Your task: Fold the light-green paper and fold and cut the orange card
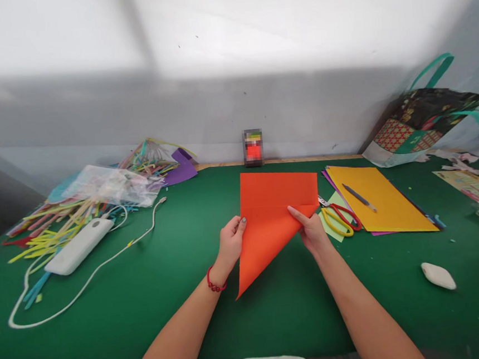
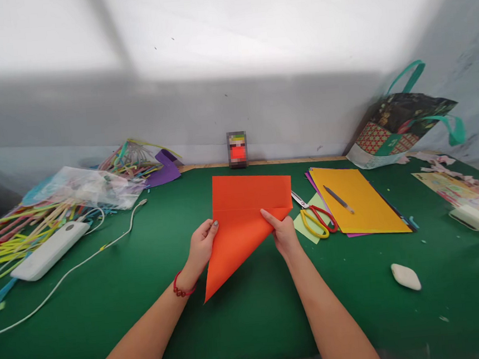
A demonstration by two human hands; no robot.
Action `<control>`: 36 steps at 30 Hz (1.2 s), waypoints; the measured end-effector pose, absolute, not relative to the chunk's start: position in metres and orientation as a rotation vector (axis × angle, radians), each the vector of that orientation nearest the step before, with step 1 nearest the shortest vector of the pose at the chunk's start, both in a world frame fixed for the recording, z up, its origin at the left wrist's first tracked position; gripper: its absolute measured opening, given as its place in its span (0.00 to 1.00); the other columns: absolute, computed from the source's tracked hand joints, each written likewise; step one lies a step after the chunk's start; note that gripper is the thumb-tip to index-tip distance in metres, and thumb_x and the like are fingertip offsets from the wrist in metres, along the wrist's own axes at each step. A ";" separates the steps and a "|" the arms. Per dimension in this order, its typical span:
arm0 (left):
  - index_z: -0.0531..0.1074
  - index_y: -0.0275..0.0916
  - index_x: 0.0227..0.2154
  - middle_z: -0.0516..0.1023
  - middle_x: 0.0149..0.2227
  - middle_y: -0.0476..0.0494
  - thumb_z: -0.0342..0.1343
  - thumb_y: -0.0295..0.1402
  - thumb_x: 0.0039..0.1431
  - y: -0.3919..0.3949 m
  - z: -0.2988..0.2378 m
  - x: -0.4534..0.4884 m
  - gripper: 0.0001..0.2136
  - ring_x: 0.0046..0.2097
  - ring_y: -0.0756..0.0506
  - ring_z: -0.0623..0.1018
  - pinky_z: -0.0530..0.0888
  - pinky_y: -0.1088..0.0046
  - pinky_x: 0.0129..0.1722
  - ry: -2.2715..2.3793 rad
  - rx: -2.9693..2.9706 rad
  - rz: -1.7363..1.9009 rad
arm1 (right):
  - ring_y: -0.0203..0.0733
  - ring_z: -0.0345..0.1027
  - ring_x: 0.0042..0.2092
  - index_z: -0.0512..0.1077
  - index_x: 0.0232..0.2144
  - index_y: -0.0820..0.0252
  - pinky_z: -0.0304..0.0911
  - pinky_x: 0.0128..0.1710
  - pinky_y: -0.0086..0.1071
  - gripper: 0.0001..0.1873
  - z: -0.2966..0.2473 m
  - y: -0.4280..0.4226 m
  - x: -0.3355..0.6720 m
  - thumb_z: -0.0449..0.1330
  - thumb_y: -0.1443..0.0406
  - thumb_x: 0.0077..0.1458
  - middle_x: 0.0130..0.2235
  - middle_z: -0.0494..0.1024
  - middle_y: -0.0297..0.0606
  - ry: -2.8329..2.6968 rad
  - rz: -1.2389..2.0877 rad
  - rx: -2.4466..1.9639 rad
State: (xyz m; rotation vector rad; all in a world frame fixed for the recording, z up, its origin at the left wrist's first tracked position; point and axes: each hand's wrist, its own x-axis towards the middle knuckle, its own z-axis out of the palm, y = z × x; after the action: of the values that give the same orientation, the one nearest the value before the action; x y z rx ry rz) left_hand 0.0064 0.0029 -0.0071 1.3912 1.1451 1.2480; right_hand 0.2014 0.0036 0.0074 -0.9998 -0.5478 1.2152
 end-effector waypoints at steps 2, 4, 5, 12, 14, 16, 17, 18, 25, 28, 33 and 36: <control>0.60 0.39 0.21 0.60 0.21 0.51 0.50 0.51 0.55 0.003 -0.008 0.006 0.20 0.23 0.51 0.60 0.58 0.75 0.22 1.145 1.396 1.261 | 0.52 0.74 0.44 0.75 0.36 0.63 0.74 0.40 0.38 0.25 0.007 0.004 0.202 0.73 0.63 0.31 0.42 0.80 0.43 -0.548 1.225 -0.999; 0.60 0.39 0.21 0.60 0.21 0.51 0.50 0.51 0.56 0.003 -0.008 0.005 0.20 0.23 0.51 0.61 0.57 0.75 0.22 1.149 1.401 1.272 | 0.52 0.74 0.44 0.75 0.37 0.62 0.74 0.39 0.38 0.26 0.007 0.003 0.203 0.73 0.63 0.31 0.42 0.80 0.43 -0.562 1.261 -1.005; 0.61 0.39 0.21 0.60 0.20 0.51 0.50 0.51 0.56 0.004 -0.008 0.005 0.20 0.23 0.51 0.61 0.57 0.75 0.22 1.152 1.405 1.274 | 0.52 0.74 0.44 0.74 0.38 0.62 0.74 0.39 0.38 0.26 0.007 0.003 0.203 0.73 0.63 0.32 0.43 0.80 0.42 -0.572 1.279 -1.012; 0.61 0.39 0.21 0.60 0.20 0.51 0.50 0.51 0.55 0.004 -0.006 0.005 0.20 0.23 0.52 0.60 0.57 0.75 0.21 1.146 1.420 1.279 | 0.53 0.74 0.45 0.75 0.37 0.62 0.74 0.41 0.39 0.26 0.008 0.003 0.203 0.73 0.63 0.30 0.42 0.80 0.43 -0.581 1.243 -0.999; 0.60 0.39 0.21 0.59 0.20 0.51 0.50 0.51 0.55 0.004 -0.005 0.006 0.20 0.23 0.52 0.59 0.57 0.75 0.21 1.150 1.424 1.278 | 0.52 0.74 0.44 0.75 0.36 0.62 0.74 0.39 0.38 0.25 0.008 0.003 0.201 0.73 0.63 0.30 0.42 0.80 0.43 -0.584 1.246 -1.007; 0.59 0.39 0.20 0.58 0.20 0.52 0.50 0.51 0.55 0.003 -0.004 0.006 0.20 0.23 0.52 0.58 0.56 0.75 0.21 1.156 1.435 1.277 | 0.51 0.74 0.43 0.75 0.35 0.63 0.74 0.36 0.37 0.25 0.009 0.002 0.200 0.73 0.62 0.31 0.43 0.80 0.44 -0.591 1.257 -1.022; 0.59 0.39 0.20 0.57 0.20 0.52 0.50 0.51 0.56 0.002 -0.004 0.005 0.20 0.22 0.52 0.57 0.56 0.75 0.21 1.165 1.444 1.278 | 0.51 0.74 0.43 0.74 0.35 0.63 0.74 0.35 0.36 0.25 0.009 0.002 0.201 0.73 0.62 0.31 0.43 0.80 0.44 -0.597 1.262 -1.031; 0.58 0.39 0.20 0.56 0.19 0.53 0.50 0.50 0.56 0.002 -0.002 0.004 0.20 0.22 0.52 0.56 0.55 0.75 0.21 1.182 1.456 1.279 | 0.50 0.74 0.43 0.74 0.36 0.62 0.73 0.35 0.35 0.25 0.010 0.003 0.203 0.72 0.61 0.32 0.44 0.79 0.44 -0.603 1.264 -1.038; 0.58 0.39 0.19 0.54 0.19 0.54 0.49 0.46 0.57 0.008 0.025 -0.016 0.18 0.21 0.53 0.54 0.52 0.75 0.20 1.195 1.634 1.128 | 0.46 0.69 0.51 0.69 0.45 0.55 0.68 0.46 0.38 0.29 0.026 0.005 0.251 0.69 0.58 0.38 0.49 0.75 0.42 -0.679 0.712 -1.230; 0.58 0.39 0.19 0.54 0.18 0.54 0.47 0.40 0.59 0.007 0.041 -0.015 0.16 0.21 0.53 0.54 0.52 0.76 0.20 1.115 1.850 0.968 | 0.49 0.64 0.56 0.72 0.43 0.54 0.56 0.57 0.46 0.21 0.054 -0.007 0.250 0.66 0.59 0.44 0.51 0.74 0.41 -1.045 0.367 -1.283; 0.65 0.40 0.22 0.62 0.18 0.53 0.45 0.31 0.58 -0.003 0.066 0.000 0.10 0.20 0.53 0.56 0.54 0.76 0.22 0.955 2.198 0.782 | 0.50 0.60 0.59 0.75 0.41 0.50 0.44 0.63 0.51 0.13 0.104 -0.024 0.209 0.63 0.62 0.51 0.54 0.73 0.36 -1.879 0.177 -1.115; 0.69 0.42 0.27 0.65 0.19 0.53 0.46 0.29 0.58 -0.008 0.075 0.005 0.08 0.19 0.53 0.57 0.53 0.75 0.22 0.908 2.347 0.770 | 0.52 0.60 0.59 0.76 0.35 0.51 0.32 0.64 0.58 0.07 0.117 -0.026 0.198 0.62 0.62 0.52 0.50 0.75 0.36 -2.176 0.067 -1.087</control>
State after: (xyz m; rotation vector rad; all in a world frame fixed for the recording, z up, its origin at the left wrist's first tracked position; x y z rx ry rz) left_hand 0.0049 -0.0080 0.0747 2.3467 0.9079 0.7697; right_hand 0.1979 -0.0262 0.1172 -1.0872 -2.1757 0.0672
